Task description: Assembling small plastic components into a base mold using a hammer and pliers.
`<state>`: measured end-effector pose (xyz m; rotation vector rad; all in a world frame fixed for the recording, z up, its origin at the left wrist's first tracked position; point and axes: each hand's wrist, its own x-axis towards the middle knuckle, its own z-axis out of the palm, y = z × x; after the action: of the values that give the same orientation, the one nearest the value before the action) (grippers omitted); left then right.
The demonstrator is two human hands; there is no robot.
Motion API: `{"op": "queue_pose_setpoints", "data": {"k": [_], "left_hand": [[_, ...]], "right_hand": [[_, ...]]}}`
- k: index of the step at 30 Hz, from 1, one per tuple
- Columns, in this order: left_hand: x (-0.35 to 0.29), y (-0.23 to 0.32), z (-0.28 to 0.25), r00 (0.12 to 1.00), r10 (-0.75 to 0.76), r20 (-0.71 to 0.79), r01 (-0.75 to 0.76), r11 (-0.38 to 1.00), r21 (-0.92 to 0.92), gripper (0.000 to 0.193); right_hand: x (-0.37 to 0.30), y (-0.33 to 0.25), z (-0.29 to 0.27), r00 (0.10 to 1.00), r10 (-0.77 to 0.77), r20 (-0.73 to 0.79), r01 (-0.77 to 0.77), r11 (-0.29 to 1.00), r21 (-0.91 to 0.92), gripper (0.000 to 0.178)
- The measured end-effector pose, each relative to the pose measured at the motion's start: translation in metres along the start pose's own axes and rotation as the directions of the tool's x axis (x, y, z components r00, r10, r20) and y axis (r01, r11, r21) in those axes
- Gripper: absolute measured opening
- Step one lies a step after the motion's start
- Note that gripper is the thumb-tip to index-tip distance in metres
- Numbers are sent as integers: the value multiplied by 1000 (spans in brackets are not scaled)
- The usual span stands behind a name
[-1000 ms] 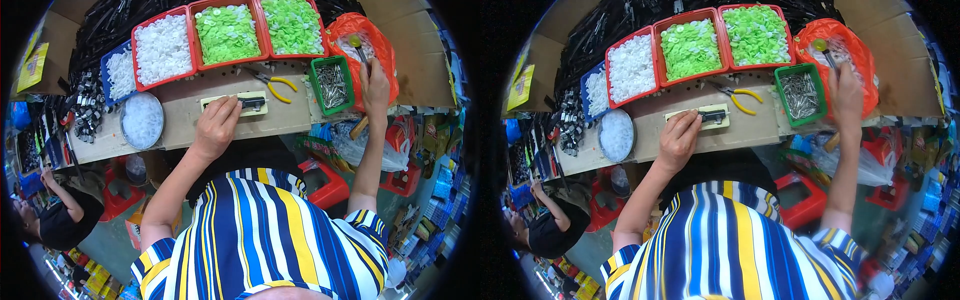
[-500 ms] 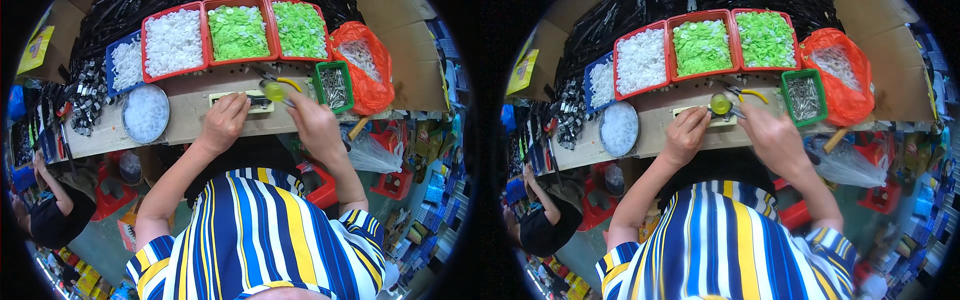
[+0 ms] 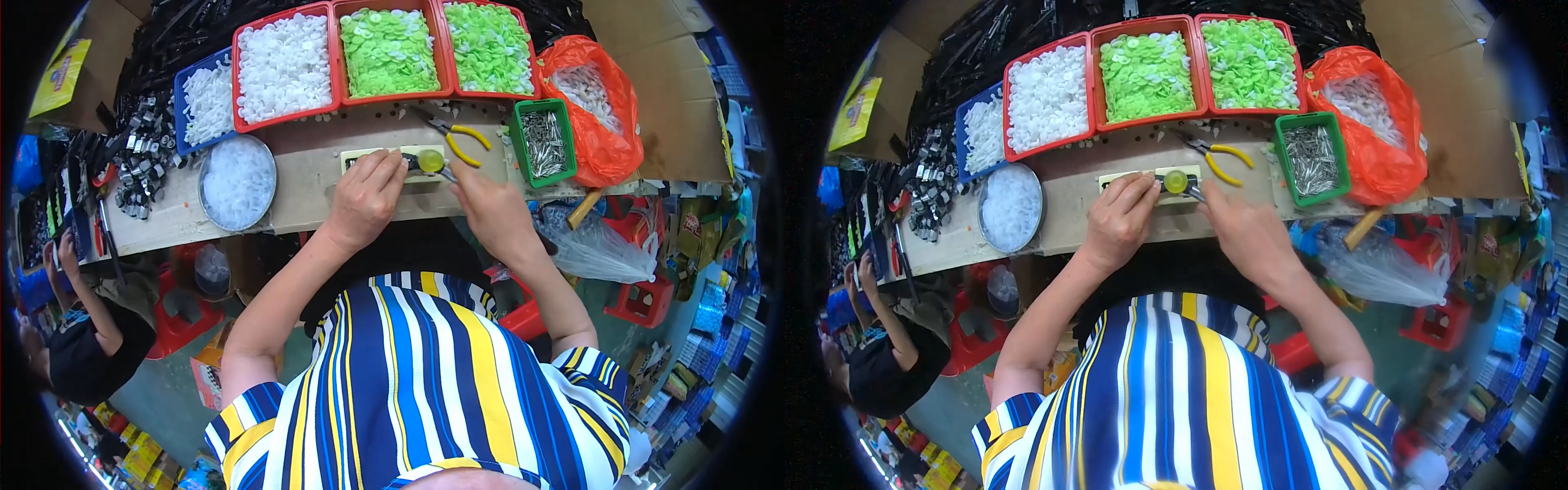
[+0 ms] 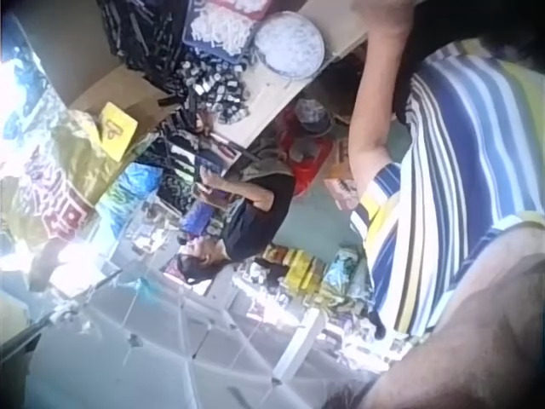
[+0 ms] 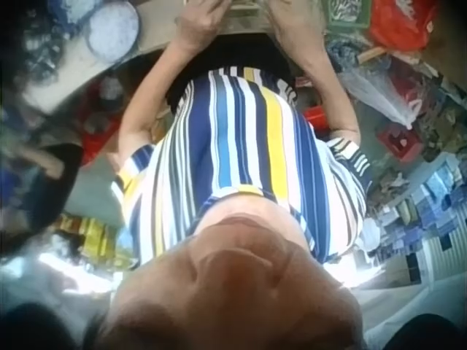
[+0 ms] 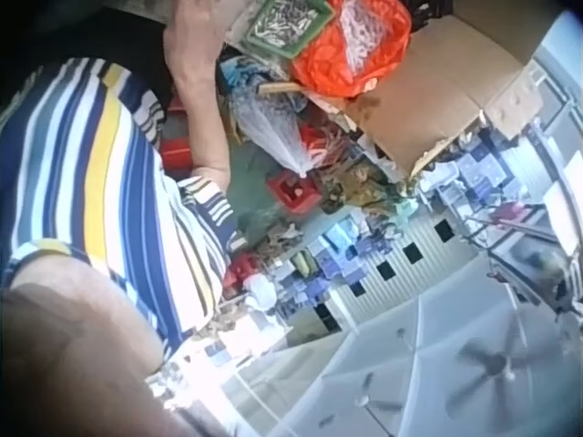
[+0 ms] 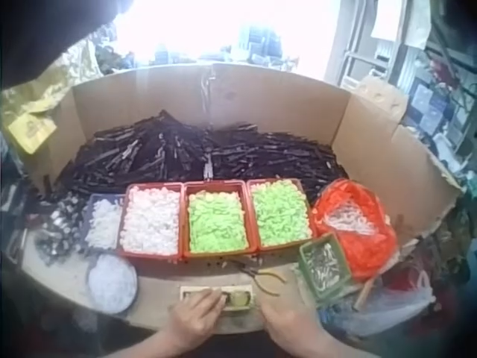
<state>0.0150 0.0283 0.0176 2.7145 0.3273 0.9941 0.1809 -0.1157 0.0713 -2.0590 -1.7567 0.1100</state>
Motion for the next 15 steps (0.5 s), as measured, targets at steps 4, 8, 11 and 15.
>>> {"op": "queue_pose_setpoints", "data": {"k": [4, 8, 11, 15], "left_hand": [[-6, 10, 0, 999, -36, 27, 35, 999, 6, 29], [-22, 27, 2, 995, -90, 31, 90, 996, -11, 37], [-27, 32, 6, 994, -101, 33, 101, 995, 10, 39], [-29, 26, 11, 998, -53, 23, 52, 997, 57, 38]], "right_hand": [[8, -3, -12, 993, -11, 119, 15, 999, -31, 25], [27, -29, -52, 957, -221, -188, 226, 974, 6, 34], [23, -25, -38, 840, -297, -453, 389, 913, 123, 36], [38, -19, 5, 966, -159, 205, 183, 978, -102, 44]]}}
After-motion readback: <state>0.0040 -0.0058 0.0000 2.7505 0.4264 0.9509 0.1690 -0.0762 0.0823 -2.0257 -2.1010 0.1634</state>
